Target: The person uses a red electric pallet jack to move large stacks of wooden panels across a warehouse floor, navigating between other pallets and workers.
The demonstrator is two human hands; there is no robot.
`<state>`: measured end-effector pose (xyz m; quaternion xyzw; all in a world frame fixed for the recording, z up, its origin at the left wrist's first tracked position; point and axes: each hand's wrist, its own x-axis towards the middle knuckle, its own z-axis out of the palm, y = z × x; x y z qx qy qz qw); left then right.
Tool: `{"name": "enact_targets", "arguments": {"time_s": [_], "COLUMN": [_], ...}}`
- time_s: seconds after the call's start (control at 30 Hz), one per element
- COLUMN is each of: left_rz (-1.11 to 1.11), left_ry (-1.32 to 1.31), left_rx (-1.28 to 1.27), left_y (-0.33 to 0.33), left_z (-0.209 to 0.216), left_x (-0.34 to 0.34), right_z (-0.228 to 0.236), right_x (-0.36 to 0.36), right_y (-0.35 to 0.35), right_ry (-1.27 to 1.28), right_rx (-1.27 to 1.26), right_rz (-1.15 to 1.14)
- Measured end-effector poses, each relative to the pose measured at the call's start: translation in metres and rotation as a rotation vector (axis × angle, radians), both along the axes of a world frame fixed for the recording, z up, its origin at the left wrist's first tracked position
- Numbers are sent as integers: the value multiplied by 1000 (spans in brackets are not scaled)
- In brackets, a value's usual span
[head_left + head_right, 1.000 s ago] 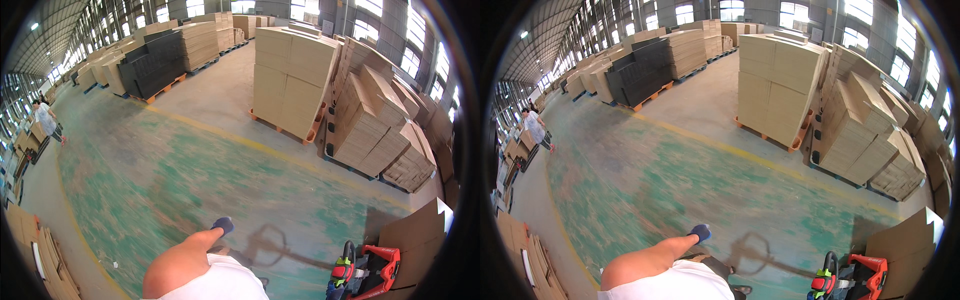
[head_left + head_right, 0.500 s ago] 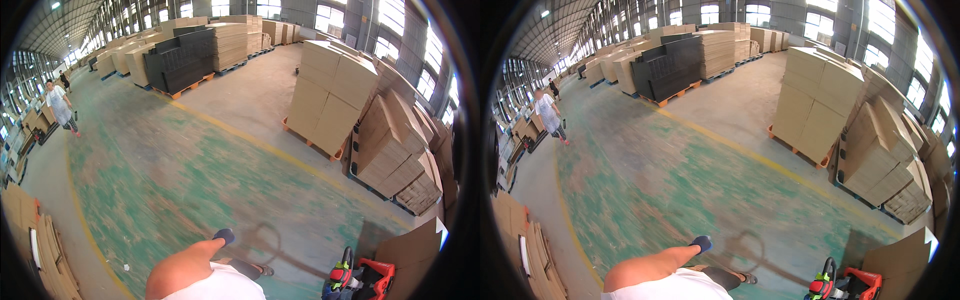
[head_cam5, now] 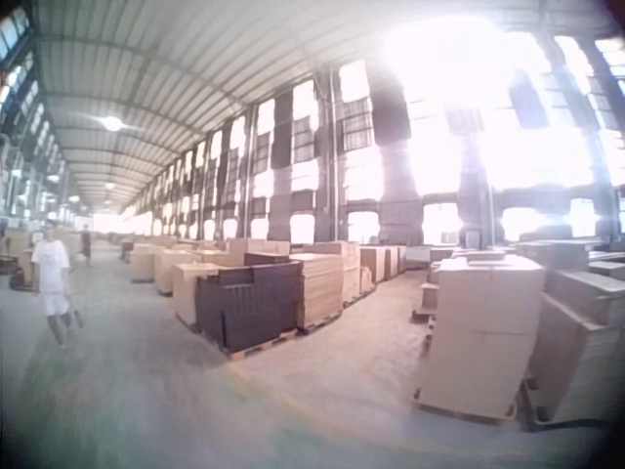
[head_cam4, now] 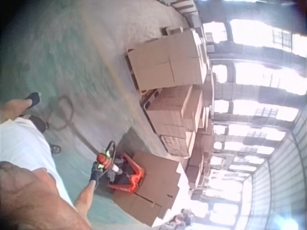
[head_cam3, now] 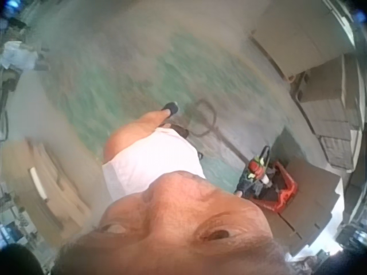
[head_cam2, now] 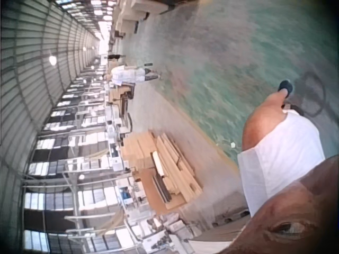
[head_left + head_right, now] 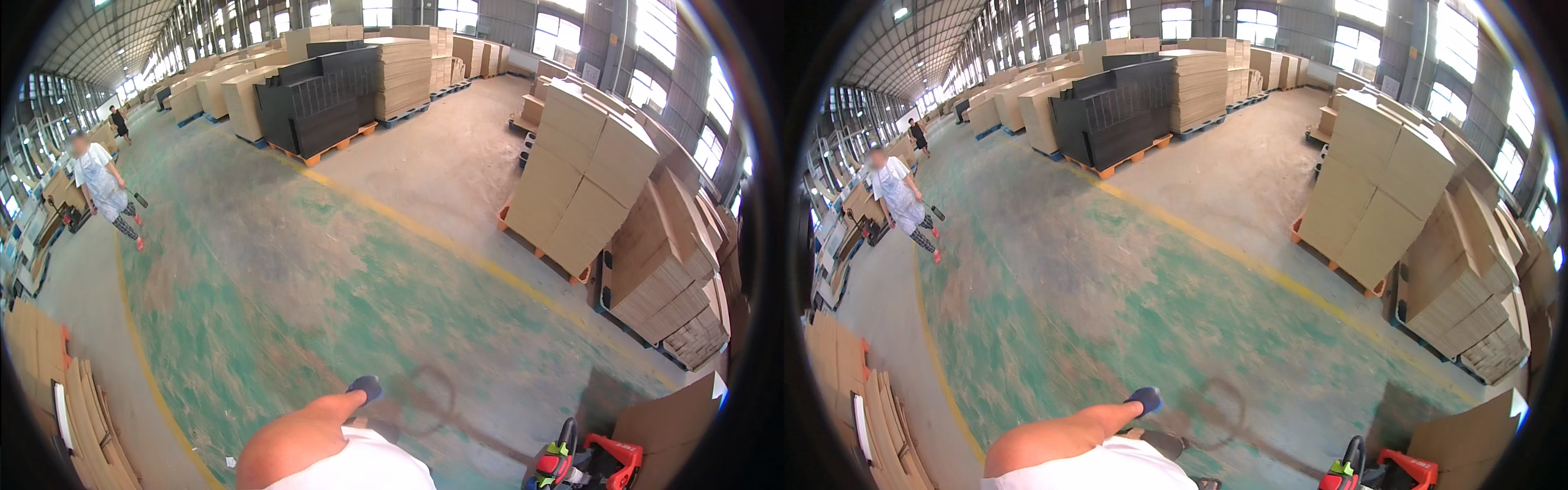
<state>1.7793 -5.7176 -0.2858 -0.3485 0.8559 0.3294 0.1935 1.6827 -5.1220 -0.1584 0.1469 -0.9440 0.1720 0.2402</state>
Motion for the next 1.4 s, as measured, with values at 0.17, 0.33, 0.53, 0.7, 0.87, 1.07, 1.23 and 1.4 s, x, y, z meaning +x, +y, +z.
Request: {"name": "enact_targets", "arguments": {"time_s": [0.17, 0.33, 0.53, 0.7, 0.87, 1.07, 1.23, 1.4], "left_rz": [100, 82, 20, -120, -27, 52, -16, -86], "left_ry": [92, 53, 26, -44, -99, 28, -1, -77], "left_rx": [-68, -31, 52, 38, -8, -27, 1, -23], "left_y": [-85, -142, -179, -239, -321, -389, -434, -506], "left_z": [7, 18, 7, -11, -8, -11, -1, -9], "left_x": [-20, -37, -8, 37, 66, 84, 87, 84], "right_z": [-86, -115, -79, -75, -77, -79, -79, -80], "right_x": [18, 32, 55, 74, 86, 97, 119, 148], "right_y": [4, -27, -122, -195, -260, -326, -369, -413], "right_ry": [-463, -531, -536, -538, -552, -547, -538, -533], "right_rx": [-579, -620, -540, -524, -525, -527, -520, -511], "right_rz": [-252, -377, -415, -428, -421, -432, -476, -509]}}
